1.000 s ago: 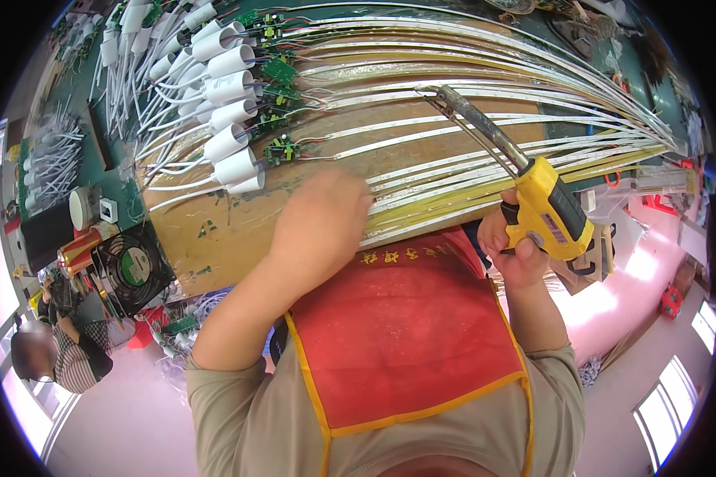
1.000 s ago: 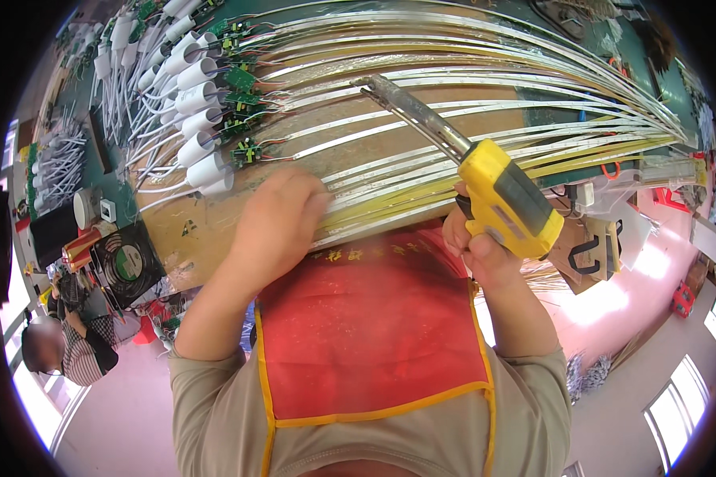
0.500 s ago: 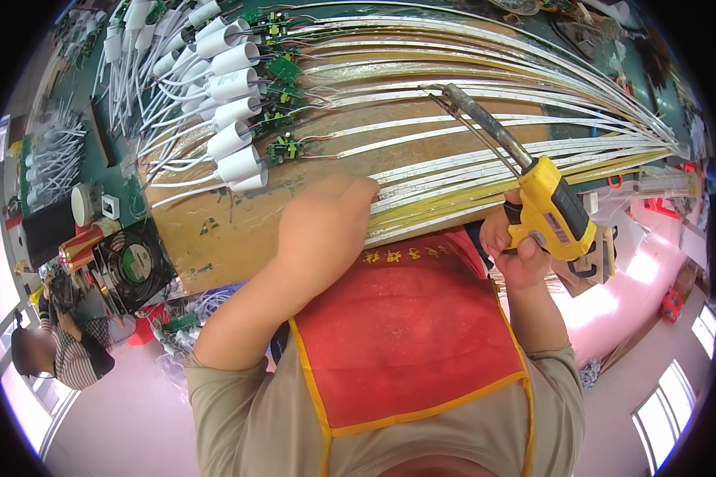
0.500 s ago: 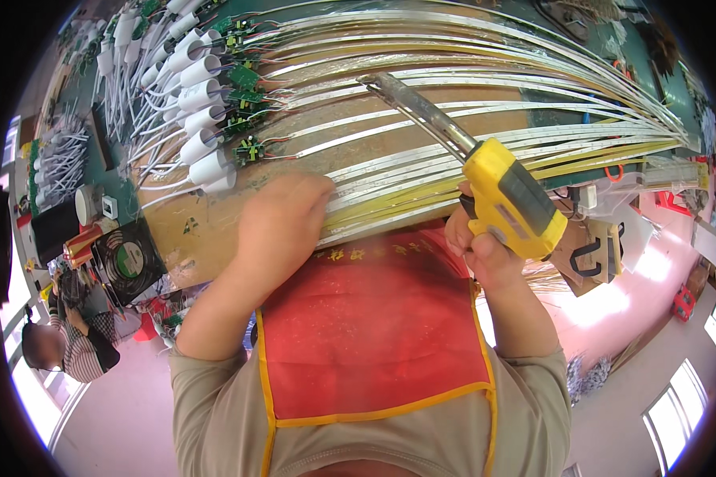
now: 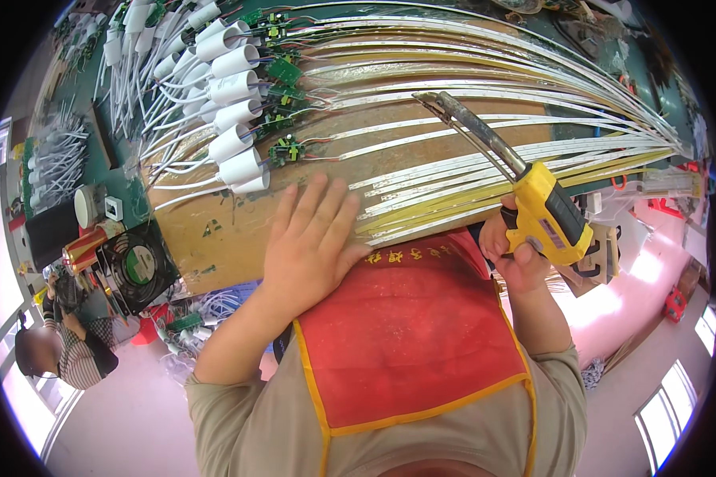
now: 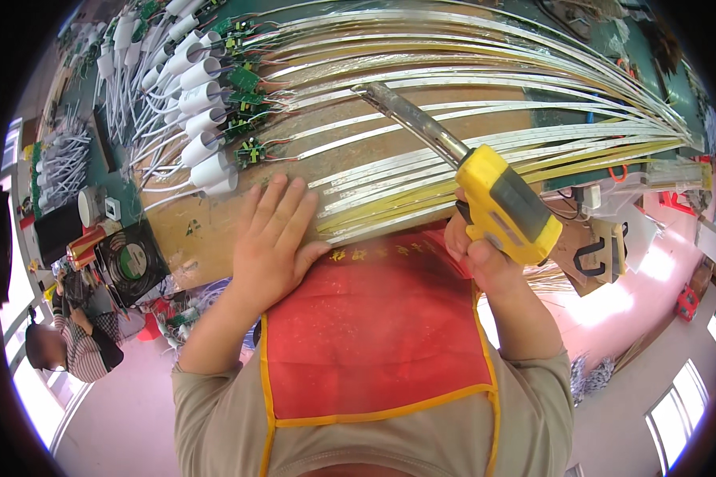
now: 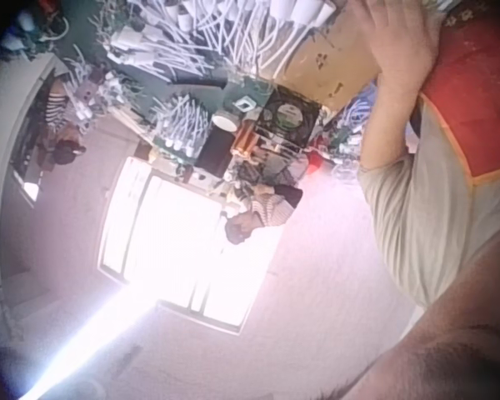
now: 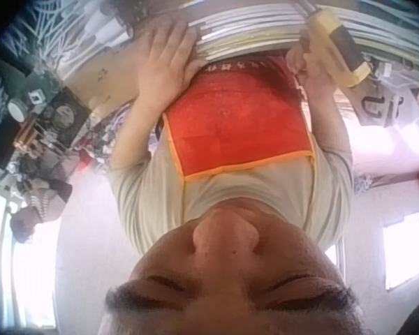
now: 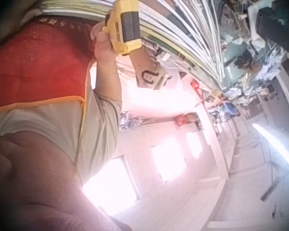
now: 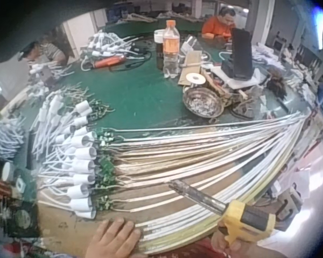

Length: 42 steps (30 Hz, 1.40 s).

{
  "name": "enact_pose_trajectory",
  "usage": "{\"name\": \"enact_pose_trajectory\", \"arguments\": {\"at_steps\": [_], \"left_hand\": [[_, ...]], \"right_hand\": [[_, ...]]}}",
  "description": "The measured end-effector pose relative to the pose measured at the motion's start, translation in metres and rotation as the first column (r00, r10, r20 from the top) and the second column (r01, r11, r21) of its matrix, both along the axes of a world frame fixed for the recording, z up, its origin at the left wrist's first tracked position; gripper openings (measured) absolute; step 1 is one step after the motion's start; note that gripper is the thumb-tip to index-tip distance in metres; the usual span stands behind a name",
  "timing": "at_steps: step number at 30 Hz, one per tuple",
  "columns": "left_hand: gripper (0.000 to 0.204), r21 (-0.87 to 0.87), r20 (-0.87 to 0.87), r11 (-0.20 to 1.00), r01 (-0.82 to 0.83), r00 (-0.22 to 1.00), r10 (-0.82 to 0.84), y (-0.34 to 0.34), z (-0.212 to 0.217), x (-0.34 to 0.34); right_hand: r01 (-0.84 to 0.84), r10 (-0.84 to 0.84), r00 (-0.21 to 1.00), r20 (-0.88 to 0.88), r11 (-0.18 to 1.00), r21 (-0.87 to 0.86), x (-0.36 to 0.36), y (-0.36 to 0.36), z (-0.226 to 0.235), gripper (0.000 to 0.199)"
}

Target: The person uses a yellow soldering iron to solder wires to small green circuit boards attached to white cylindrical components. They repeatedly pick up a component, apply the soldering iron to the connection point, and place the component back on the workbench.

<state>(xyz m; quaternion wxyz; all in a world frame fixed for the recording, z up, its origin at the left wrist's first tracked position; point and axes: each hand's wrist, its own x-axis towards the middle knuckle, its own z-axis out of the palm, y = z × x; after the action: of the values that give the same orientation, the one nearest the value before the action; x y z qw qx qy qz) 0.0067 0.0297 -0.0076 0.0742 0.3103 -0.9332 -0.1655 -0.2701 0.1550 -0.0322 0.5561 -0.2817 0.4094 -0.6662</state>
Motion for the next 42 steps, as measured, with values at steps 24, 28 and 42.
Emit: {"name": "enact_pose_trajectory", "arguments": {"at_steps": [24,28,42], "left_hand": [[0.077,0.075,0.019,0.996,0.042,0.999,-0.044,-0.002,-0.001,-0.007],[0.076,0.072,0.019,0.996,0.059,0.998,-0.060,-0.001,0.000,-0.016],[0.037,-0.400,-0.442,0.796,-0.454,0.856,0.267,-0.162,0.044,0.029]], "right_hand": [[0.011,-0.009,1.000,-0.027,0.997,0.074,0.005,-0.005,-0.008,0.077],[0.011,-0.008,0.999,-0.049,0.998,0.059,0.006,-0.007,-0.007,0.076],[-0.006,0.007,1.000,-0.015,0.997,0.079,0.001,-0.009,-0.013,0.076]]}}
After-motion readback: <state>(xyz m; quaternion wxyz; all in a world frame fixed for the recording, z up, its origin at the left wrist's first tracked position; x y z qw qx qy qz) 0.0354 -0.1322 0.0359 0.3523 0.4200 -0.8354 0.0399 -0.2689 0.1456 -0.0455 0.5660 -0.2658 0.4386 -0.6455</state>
